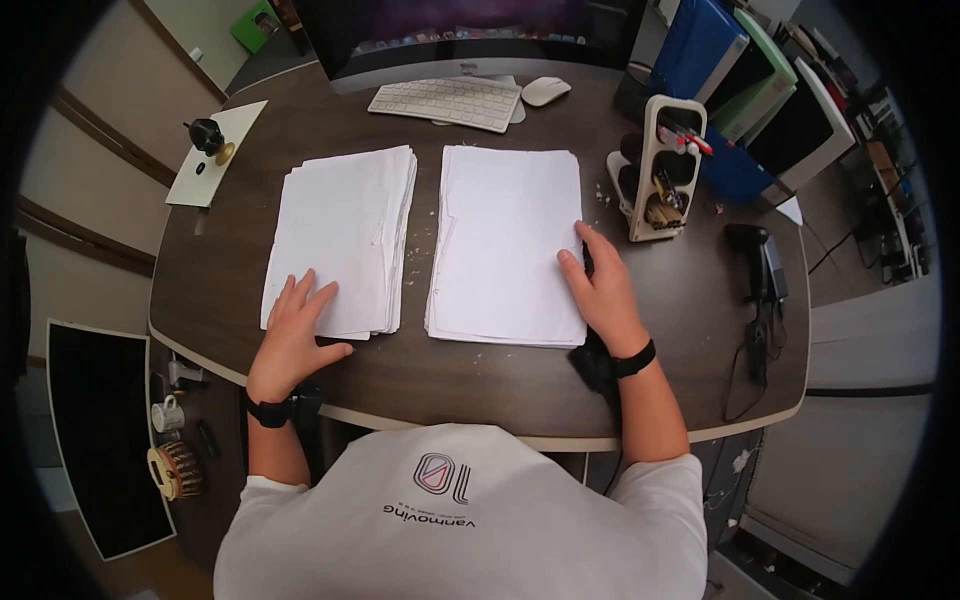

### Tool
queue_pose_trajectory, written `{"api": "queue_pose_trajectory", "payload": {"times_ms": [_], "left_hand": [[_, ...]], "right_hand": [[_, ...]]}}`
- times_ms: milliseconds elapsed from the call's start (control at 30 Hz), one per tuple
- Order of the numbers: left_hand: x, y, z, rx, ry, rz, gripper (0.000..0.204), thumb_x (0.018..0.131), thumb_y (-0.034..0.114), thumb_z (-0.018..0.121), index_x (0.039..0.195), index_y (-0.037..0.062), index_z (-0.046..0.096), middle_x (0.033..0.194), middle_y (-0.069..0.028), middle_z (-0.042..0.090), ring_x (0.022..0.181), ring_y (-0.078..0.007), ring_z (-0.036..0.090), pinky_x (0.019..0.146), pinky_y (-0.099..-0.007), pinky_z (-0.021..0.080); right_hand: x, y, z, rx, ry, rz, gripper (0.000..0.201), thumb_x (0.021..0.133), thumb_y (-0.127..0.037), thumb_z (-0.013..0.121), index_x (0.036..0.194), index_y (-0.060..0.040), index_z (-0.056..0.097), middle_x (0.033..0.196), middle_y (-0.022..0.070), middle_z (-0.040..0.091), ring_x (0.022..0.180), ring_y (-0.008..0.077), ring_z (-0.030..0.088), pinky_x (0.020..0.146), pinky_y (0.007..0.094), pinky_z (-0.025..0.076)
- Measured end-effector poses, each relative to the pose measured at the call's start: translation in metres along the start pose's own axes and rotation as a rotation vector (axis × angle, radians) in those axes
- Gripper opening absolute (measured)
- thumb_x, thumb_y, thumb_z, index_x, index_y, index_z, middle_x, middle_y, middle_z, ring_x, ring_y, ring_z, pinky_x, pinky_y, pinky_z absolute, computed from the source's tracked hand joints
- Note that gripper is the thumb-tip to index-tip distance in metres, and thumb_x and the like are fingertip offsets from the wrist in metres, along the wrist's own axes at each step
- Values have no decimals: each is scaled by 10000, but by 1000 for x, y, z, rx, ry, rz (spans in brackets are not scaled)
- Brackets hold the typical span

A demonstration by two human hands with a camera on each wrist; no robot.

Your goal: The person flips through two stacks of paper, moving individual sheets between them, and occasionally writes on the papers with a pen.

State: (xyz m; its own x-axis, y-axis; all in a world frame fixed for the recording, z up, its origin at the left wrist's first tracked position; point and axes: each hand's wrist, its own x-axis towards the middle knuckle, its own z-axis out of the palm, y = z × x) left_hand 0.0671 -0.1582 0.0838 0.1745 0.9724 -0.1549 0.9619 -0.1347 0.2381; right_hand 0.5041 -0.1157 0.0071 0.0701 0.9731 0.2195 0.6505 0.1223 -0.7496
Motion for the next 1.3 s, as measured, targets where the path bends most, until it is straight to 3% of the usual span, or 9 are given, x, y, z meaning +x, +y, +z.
{"api": "queue_pose_trajectory", "payload": {"times_ms": [100,233,767,967,1067,1133,1200,1267,1300], "left_hand": [[-6,-34,9,-170,11,34,823,769,225,912,1523,126,598,1667,-231,445,1563,-448,371,1250,-487,366],[0,-51,1,-349,-13,2,676,792,166,883,1433,100,676,1598,-196,550,1496,-384,487,1198,-459,435],[2,-52,6,-191,102,153,447,879,162,797,1302,32,733,1378,-183,695,1289,-381,623,1121,-456,494],[7,-58,16,-379,215,20,290,971,121,684,1220,-20,729,1053,-195,765,927,-312,735,852,-401,566],[6,-59,18,-501,162,-150,198,1009,126,659,1112,-31,720,817,-131,698,700,-206,654,690,-358,517],[13,-72,32,-579,342,-140,165,1031,133,651,1019,-25,695,683,-56,585,599,-128,533,593,-330,444],[19,-72,38,-503,288,-171,176,1037,95,629,1116,-19,736,856,-106,717,731,-166,656,691,-335,521],[24,-49,40,-445,668,136,271,1035,39,600,1260,5,747,1146,-172,773,1000,-231,737,878,-363,569],[22,-44,33,-394,612,142,394,1016,-22,570,1383,16,707,1401,-213,698,1257,-318,686,1070,-411,523]], "right_hand": [[0,-7,-4,48,-34,59,544,1013,-302,742,1438,15,622,1406,244,664,1190,337,686,964,386,552],[0,-4,-4,-4,5,-15,546,1017,-308,729,1438,22,618,1416,257,652,1249,373,661,1032,401,531],[-1,3,-2,0,-3,-51,544,1014,-287,720,1435,38,605,1428,269,638,1310,415,626,1109,429,497],[-1,1,-4,0,6,-56,546,1007,-287,724,1432,34,605,1427,267,639,1304,416,629,1107,434,500],[-2,3,-3,-7,16,-76,544,1006,-287,721,1431,32,606,1427,268,639,1303,418,629,1105,432,501],[-1,1,-4,-31,10,-67,541,1004,-285,721,1431,26,607,1432,259,640,1294,414,637,1099,429,507],[-2,1,-4,-32,14,-59,541,1003,-287,720,1432,22,607,1434,253,641,1288,411,641,1095,430,510],[-4,-1,-5,-38,26,-40,542,1002,-289,720,1433,18,607,1436,248,642,1282,409,646,1092,430,514],[-4,-3,-5,-11,13,-22,542,1002,-293,719,1434,15,608,1439,244,641,1280,407,648,1091,430,515]]}}
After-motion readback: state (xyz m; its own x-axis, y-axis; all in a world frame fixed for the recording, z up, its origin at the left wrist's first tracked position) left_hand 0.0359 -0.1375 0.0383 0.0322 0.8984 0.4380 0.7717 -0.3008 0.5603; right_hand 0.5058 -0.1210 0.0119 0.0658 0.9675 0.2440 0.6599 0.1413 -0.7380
